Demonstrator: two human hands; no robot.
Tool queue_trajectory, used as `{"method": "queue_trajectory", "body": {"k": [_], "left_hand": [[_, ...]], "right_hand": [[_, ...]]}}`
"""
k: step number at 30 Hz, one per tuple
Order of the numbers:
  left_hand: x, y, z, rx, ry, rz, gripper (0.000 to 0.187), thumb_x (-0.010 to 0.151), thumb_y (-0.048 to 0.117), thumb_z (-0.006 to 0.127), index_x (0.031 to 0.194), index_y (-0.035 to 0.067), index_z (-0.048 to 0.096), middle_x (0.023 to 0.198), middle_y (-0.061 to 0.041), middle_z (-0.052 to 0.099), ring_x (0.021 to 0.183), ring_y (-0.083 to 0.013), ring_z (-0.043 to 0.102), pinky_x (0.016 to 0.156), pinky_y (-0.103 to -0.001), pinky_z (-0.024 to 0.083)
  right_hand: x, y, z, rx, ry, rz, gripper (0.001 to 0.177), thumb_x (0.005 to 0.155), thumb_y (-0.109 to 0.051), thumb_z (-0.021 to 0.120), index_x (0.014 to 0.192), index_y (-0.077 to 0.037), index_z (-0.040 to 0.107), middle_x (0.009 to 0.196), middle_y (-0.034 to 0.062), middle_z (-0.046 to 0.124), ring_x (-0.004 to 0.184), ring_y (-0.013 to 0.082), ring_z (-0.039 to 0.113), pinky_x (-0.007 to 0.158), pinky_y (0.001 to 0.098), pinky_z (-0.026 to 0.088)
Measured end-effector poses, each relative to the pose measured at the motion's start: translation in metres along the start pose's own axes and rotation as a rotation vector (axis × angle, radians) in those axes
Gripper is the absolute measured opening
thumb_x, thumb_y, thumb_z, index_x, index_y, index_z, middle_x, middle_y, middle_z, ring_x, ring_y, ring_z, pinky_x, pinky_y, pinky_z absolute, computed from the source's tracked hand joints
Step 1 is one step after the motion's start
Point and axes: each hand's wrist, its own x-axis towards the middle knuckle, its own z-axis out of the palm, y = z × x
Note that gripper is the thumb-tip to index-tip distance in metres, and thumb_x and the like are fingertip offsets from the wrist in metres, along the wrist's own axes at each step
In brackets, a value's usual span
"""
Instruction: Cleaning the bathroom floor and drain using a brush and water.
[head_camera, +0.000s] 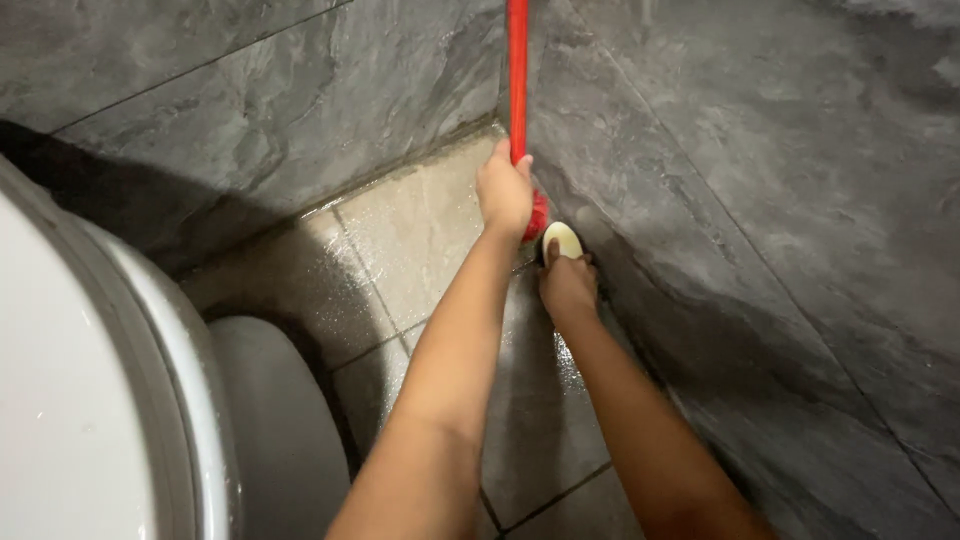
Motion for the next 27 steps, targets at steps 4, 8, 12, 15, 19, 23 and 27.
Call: {"method": "queue_trajectory", "body": {"k": [4,8,12,15,19,23,27], "left_hand": [[-0.008,-0.02,-0.031,0.004,0.188,-0.024,0.033,0.099,0.02,0.065,0.131,0.012,0.064,0.11,-0.024,0.069,0.102,-0.04,0.065,0.094,-0.048,0.049],[-0.021,-0.068,-0.09,0.036,0.489,0.074,0.036,0.095,0.015,0.064,0.131,0.011,0.063,0.106,-0.023,0.07,0.1,-0.0409,0.062,0.088,-0.049,0.048],[-0.04,-0.12,-0.134,0.156,0.64,-0.004,0.028,0.099,0.014,0.064,0.127,0.009,0.064,0.106,-0.02,0.073,0.1,-0.0414,0.061,0.092,-0.05,0.046],[-0.055,-0.126,-0.153,0.008,0.774,0.0,0.036,0.096,0.013,0.066,0.131,0.006,0.061,0.1,-0.025,0.068,0.095,-0.0436,0.061,0.084,-0.05,0.048],[-0.068,-0.122,-0.179,-0.771,0.558,-0.291,0.037,0.099,0.016,0.052,0.136,0.014,0.049,0.096,-0.026,0.06,0.078,-0.0498,0.06,0.071,-0.056,0.05],[-0.041,-0.2,-0.164,0.088,0.869,-0.088,0.028,0.101,0.023,0.066,0.121,0.005,0.06,0.097,-0.026,0.068,0.088,-0.0461,0.066,0.08,-0.052,0.052],[-0.064,-0.15,-0.187,0.112,0.767,-0.351,0.037,0.096,0.027,0.068,0.125,0.007,0.061,0.11,-0.031,0.063,0.101,-0.0483,0.061,0.087,-0.055,0.049]], "right_hand": [[0.006,0.008,0.009,-0.029,0.013,-0.068,0.067,0.095,-0.037,0.066,0.154,-0.015,0.044,0.112,0.0298,0.068,0.112,0.0463,0.062,0.096,0.051,0.051],[0.003,0.007,0.006,-0.061,-0.02,-0.084,0.067,0.095,-0.037,0.066,0.155,-0.015,0.045,0.115,0.0275,0.069,0.112,0.045,0.063,0.095,0.0511,0.052],[0.004,0.009,0.008,-0.097,0.022,-0.115,0.064,0.096,-0.037,0.067,0.152,-0.014,0.049,0.117,0.0224,0.072,0.117,0.043,0.062,0.097,0.0527,0.05],[0.006,0.014,0.012,-0.106,-0.012,-0.129,0.067,0.097,-0.039,0.065,0.158,-0.017,0.045,0.117,0.024,0.072,0.117,0.044,0.062,0.098,0.0512,0.051],[-0.015,-0.002,-0.012,-0.034,-0.012,-0.046,0.066,0.092,-0.042,0.069,0.153,-0.024,0.047,0.128,0.0313,0.061,0.118,0.0465,0.058,0.099,0.0514,0.048],[-0.026,-0.002,0.006,-0.026,0.019,-0.106,0.063,0.095,-0.038,0.066,0.153,-0.023,0.048,0.125,0.0297,0.063,0.114,0.0457,0.062,0.095,0.0529,0.052],[-0.028,0.001,0.014,-0.087,0.055,-0.171,0.068,0.094,-0.035,0.07,0.155,-0.019,0.046,0.117,0.0324,0.065,0.111,0.0468,0.063,0.096,0.052,0.052]]}}
